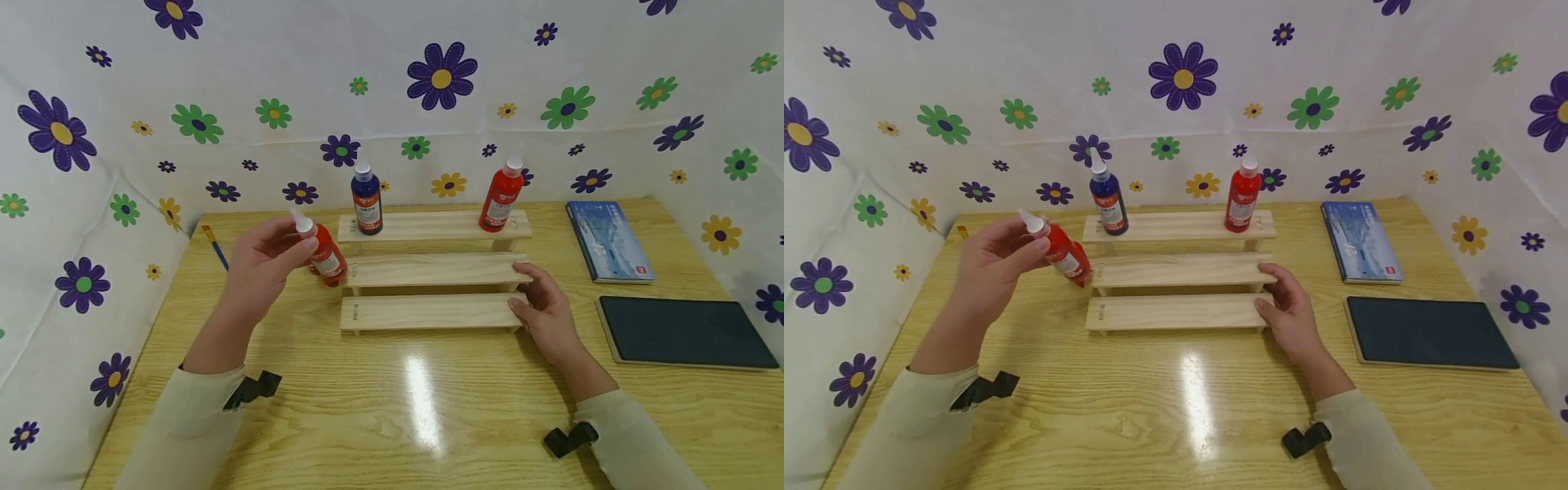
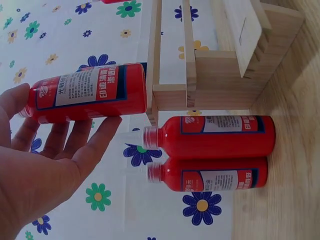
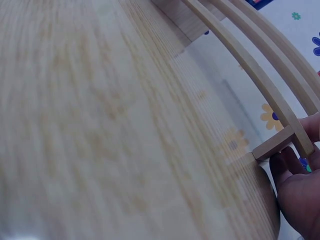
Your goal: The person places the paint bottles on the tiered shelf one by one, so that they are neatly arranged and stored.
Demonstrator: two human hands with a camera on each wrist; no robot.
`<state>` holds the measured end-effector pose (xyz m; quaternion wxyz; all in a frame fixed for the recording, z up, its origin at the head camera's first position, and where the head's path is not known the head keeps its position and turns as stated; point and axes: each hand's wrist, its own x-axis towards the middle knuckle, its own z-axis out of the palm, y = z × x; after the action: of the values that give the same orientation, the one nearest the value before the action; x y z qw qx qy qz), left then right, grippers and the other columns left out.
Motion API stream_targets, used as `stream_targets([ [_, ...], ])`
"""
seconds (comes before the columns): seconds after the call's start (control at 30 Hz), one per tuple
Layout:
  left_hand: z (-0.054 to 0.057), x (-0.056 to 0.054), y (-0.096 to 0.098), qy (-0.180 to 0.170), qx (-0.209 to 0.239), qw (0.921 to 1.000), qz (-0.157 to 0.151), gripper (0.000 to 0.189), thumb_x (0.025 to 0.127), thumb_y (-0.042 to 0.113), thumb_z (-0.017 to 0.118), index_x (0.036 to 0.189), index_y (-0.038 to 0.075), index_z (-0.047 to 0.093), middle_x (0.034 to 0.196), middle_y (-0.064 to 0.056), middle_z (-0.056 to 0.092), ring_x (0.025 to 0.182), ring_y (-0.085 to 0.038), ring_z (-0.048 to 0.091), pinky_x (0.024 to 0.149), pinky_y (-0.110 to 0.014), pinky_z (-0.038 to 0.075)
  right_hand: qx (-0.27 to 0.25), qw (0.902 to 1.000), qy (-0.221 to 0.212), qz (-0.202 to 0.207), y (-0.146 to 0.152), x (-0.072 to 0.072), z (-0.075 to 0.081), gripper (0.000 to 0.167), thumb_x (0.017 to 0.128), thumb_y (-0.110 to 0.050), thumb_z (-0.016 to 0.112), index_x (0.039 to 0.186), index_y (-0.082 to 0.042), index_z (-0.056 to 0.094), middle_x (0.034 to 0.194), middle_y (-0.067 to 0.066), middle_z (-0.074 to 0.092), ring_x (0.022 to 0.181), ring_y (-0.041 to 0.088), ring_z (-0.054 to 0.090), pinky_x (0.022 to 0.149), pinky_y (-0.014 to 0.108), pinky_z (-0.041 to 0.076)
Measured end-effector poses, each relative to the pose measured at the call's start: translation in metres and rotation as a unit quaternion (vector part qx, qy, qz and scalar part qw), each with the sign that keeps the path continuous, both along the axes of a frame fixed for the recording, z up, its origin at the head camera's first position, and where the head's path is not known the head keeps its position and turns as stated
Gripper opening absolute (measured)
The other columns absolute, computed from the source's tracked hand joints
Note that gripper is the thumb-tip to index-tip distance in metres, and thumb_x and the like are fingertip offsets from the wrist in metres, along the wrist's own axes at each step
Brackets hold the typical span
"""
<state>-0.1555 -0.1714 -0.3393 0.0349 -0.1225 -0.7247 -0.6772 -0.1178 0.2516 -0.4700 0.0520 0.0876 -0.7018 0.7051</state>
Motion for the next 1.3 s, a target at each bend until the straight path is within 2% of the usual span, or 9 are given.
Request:
stream_targets([
  [0.3,-0.002,-0.014,0.016,-0.002,-0.027,0.9993,-0.024,0.037,0.097,0.012,0.068,0.131,0.000,0.062,0.126,-0.011,0.062,0.110,-0.028,0.061,0.091,-0.033,0.053,-0.001,1.0000,-0.001,-0.001,0.000,0.000,0.000,0.055,0.094,0.014,0.056,0.145,-0.005,0.047,0.131,0.008,0.055,0.119,0.038,0.050,0.082,0.027,0.055],
  [0.47,-0.005,-0.020,0.024,-0.003,-0.023,0.9985,-0.049,0.035,0.096,0.009,0.068,0.130,0.002,0.064,0.123,-0.011,0.064,0.107,-0.028,0.062,0.089,-0.036,0.054,0.001,1.0000,-0.001,-0.001,0.000,-0.001,-0.001,0.055,0.094,0.015,0.056,0.145,-0.005,0.047,0.130,0.007,0.055,0.119,0.038,0.050,0.083,0.027,0.054],
  [0.67,-0.008,-0.028,0.033,0.023,-0.036,0.9962,-0.076,0.033,0.096,0.006,0.068,0.128,-0.001,0.065,0.123,-0.010,0.066,0.107,-0.028,0.062,0.089,-0.038,0.054,-0.002,1.0000,0.001,-0.001,0.000,-0.001,-0.001,0.054,0.094,0.015,0.056,0.144,-0.004,0.046,0.130,0.006,0.056,0.119,0.041,0.049,0.083,0.027,0.054],
  [0.97,-0.011,-0.032,0.043,0.034,-0.041,0.9930,-0.106,0.033,0.095,0.004,0.068,0.128,-0.001,0.065,0.122,-0.010,0.066,0.105,-0.027,0.063,0.087,-0.041,0.053,0.004,1.0000,-0.001,-0.004,0.000,0.000,-0.001,0.054,0.095,0.014,0.057,0.145,-0.005,0.047,0.129,0.006,0.056,0.119,0.037,0.051,0.083,0.026,0.054],
  [1.3,-0.017,-0.035,0.047,0.018,-0.052,0.9928,-0.107,0.030,0.095,0.008,0.069,0.125,0.002,0.067,0.120,-0.007,0.067,0.102,-0.027,0.064,0.089,-0.044,0.052,-0.001,1.0000,0.001,-0.005,-0.001,0.000,0.000,0.054,0.094,0.015,0.056,0.144,-0.003,0.046,0.127,0.007,0.057,0.117,0.037,0.052,0.082,0.027,0.054],
])
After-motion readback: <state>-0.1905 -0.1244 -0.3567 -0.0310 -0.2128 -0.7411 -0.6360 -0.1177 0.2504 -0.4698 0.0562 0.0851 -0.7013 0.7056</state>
